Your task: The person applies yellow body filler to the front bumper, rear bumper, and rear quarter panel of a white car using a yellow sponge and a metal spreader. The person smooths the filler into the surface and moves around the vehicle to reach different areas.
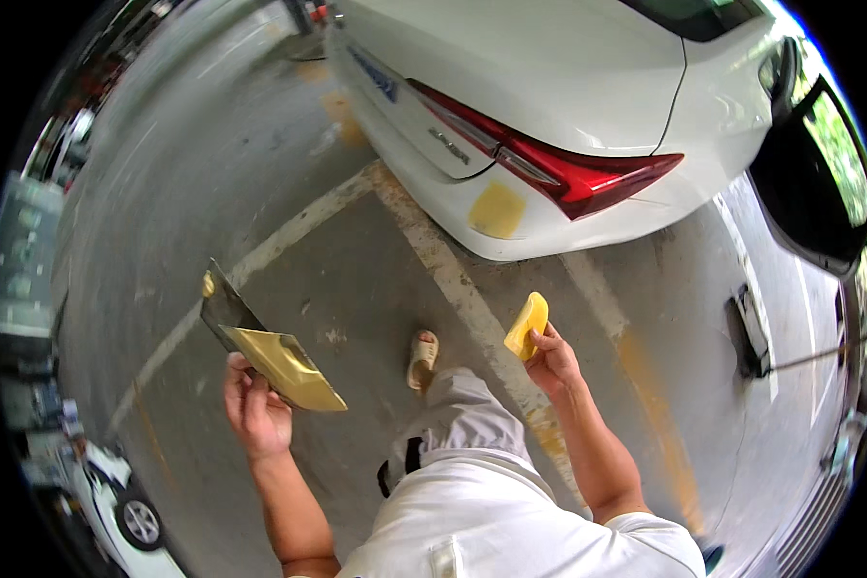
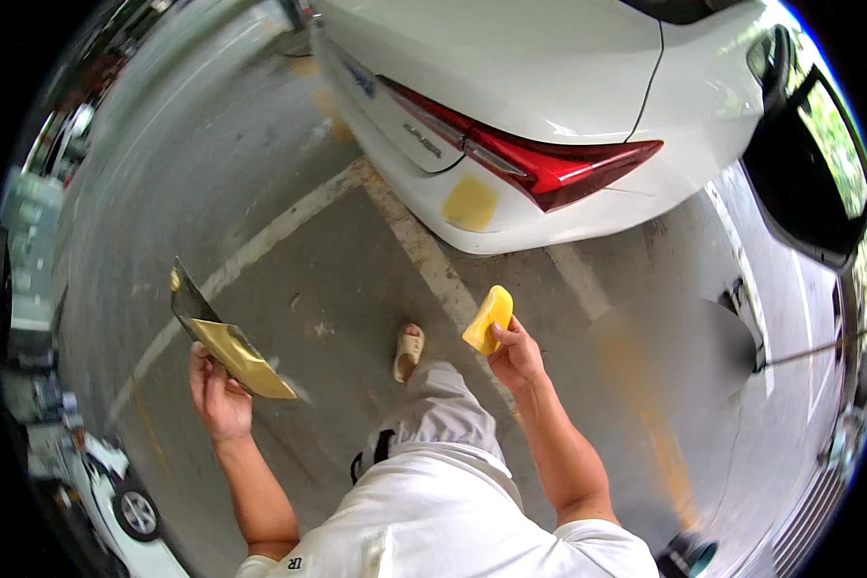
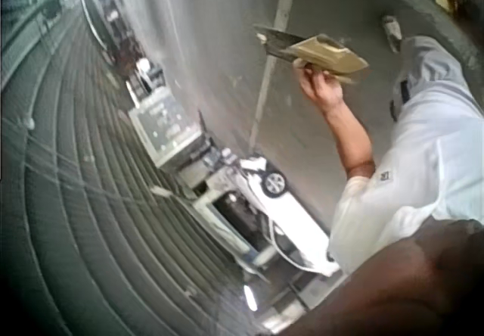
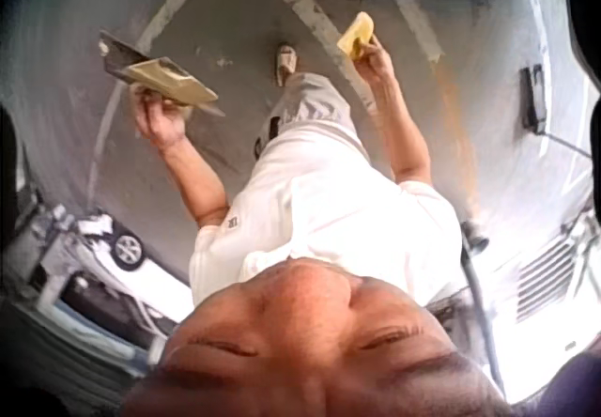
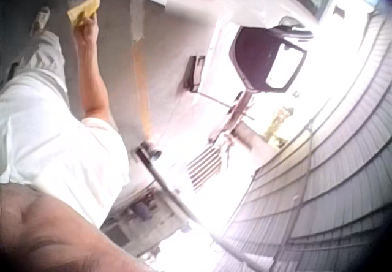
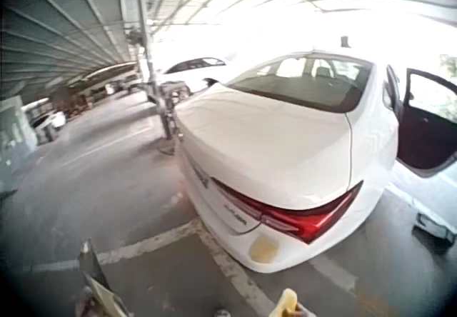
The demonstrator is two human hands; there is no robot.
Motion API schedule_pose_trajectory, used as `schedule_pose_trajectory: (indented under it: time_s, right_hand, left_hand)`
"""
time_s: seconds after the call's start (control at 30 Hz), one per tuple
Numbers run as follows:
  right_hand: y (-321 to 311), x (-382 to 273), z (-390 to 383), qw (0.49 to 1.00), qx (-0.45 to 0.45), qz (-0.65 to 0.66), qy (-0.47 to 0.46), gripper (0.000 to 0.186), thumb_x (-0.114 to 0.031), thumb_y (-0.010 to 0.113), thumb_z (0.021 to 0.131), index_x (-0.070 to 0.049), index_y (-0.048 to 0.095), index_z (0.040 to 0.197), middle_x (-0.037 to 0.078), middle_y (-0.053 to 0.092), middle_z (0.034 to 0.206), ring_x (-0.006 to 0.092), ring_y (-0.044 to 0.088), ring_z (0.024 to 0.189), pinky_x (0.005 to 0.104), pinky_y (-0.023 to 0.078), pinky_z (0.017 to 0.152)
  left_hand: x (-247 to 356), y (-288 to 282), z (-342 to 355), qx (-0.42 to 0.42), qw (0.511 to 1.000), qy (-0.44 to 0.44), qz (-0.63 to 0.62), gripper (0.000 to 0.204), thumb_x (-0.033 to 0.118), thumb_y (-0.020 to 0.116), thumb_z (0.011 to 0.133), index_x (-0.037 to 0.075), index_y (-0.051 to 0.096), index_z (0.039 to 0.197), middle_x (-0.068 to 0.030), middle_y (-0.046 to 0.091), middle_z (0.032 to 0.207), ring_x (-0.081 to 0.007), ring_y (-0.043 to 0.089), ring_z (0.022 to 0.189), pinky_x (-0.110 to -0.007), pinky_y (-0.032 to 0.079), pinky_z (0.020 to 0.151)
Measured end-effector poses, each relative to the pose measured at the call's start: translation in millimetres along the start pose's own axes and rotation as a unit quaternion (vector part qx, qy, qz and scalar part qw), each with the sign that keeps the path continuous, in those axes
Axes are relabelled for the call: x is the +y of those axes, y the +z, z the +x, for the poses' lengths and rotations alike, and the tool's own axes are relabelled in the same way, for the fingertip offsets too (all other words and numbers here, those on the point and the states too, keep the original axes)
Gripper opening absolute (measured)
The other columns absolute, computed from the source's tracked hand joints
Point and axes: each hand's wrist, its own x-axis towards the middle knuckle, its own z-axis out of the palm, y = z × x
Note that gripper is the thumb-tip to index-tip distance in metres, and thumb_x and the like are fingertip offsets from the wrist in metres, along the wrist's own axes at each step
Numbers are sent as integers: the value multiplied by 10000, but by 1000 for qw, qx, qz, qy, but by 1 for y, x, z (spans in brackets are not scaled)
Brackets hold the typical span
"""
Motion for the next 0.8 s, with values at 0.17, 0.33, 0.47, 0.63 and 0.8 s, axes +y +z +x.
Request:
schedule_pose_trajectory:
  time_s: [0.17, 0.33, 0.47, 0.63, 0.8]
  right_hand:
    - [61, 30, 102, 994, 58, 67, -61, 395, -39, 552, 881, -66, 469, 1267, 37, 580, 1131, 180, 571, 1048, 335, 440, 959]
    - [95, 49, 119, 966, 173, 125, -144, 360, 2, 558, 873, -55, 511, 1226, 24, 604, 1081, 163, 597, 981, 290, 482, 855]
    - [109, 43, 146, 892, 313, -14, -325, 318, 47, 552, 857, -49, 581, 1159, 25, 636, 1035, 164, 612, 933, 267, 480, 812]
    - [121, 39, 207, 529, 503, -479, -488, 299, 129, 545, 770, -27, 672, 992, 99, 662, 969, 199, 625, 864, 299, 497, 785]
    - [104, 37, 251, 146, 408, -668, -605, 379, 1, 598, 573, -48, 699, 934, 104, 645, 951, 276, 622, 878, 385, 513, 764]
  left_hand:
    - [-12, -30, 188, -158, 984, -73, -27, 281, -10, 525, 877, 14, 527, 1157, -134, 599, 1121, -186, 634, 906, -290, 544, 735]
    - [-61, -30, 310, -268, 944, -184, -56, 260, 4, 543, 882, 14, 531, 1142, -140, 621, 1050, -215, 645, 854, -361, 562, 715]
    - [-125, -36, 414, -423, 885, -193, -36, 216, -5, 496, 884, -1, 539, 1096, -157, 613, 1039, -249, 647, 799, -402, 568, 679]
    - [-213, -30, 464, -533, 822, -196, 32, 113, -41, 487, 767, -8, 586, 811, -122, 610, 777, -199, 622, 695, -298, 486, 649]
    - [-315, -18, 463, -615, 781, -100, -29, 101, 48, 606, 770, -7, 636, 690, -138, 643, 712, -223, 624, 620, -289, 478, 614]
